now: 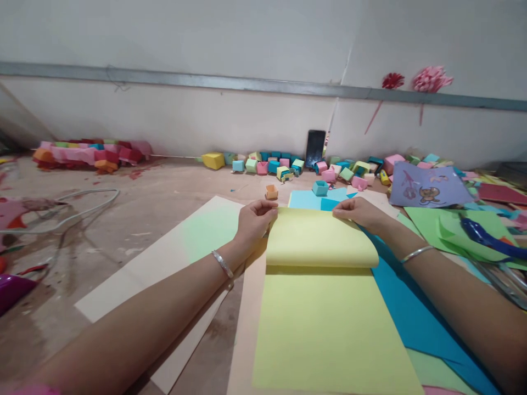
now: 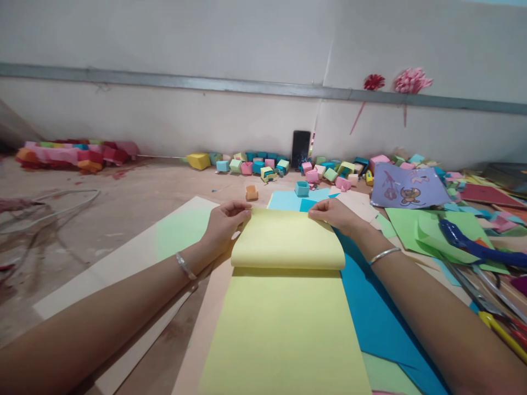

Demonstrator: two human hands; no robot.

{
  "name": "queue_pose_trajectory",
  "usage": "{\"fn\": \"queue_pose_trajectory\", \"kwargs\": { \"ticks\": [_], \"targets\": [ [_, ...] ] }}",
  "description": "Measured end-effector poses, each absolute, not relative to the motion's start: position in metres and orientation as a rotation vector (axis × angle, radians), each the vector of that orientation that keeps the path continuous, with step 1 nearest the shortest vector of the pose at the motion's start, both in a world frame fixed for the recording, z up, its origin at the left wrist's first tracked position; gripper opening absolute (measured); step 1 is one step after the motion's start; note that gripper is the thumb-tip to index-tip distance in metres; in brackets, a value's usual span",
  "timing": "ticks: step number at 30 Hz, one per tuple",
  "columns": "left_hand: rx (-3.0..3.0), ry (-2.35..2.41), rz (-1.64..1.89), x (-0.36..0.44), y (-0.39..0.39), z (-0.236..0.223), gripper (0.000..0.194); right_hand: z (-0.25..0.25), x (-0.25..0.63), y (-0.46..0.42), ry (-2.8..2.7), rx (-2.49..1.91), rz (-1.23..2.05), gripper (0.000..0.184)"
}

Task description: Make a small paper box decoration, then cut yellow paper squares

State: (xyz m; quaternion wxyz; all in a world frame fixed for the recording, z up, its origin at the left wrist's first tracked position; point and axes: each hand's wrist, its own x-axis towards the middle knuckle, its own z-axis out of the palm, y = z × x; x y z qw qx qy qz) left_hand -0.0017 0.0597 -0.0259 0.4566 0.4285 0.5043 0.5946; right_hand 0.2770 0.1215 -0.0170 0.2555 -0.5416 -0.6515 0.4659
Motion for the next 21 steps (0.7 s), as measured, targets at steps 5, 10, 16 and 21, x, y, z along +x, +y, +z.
{"fn": "queue_pose_trajectory", "kwargs": {
  "ticks": [5,10,16,21],
  "targets": [
    [1.103,1.273,1.453,-0.0041,0.0639,-0.0288,0.022,-0.0167,0.2775,0.1236,-1.826,-1.464,1.195,0.026],
    [1.185,1.313,1.39,-0.0067,0.0653,-0.0282,0.023,-0.0127,0.2774,0.1211,-1.848,-1.456,1.186,0.025],
    [1.262,1.383,1.388,-0.006,0.0628,-0.0247,0.022,-0.0133,0.2796,0.1226,-1.904,-1.445,1.176,0.026],
    [1.359,1.469,1.345,-0.0075,0.0645,-0.0251,0.029,-0.01,0.2861,0.1259,-2.034,-1.43,1.083,0.025]
  ]
}}
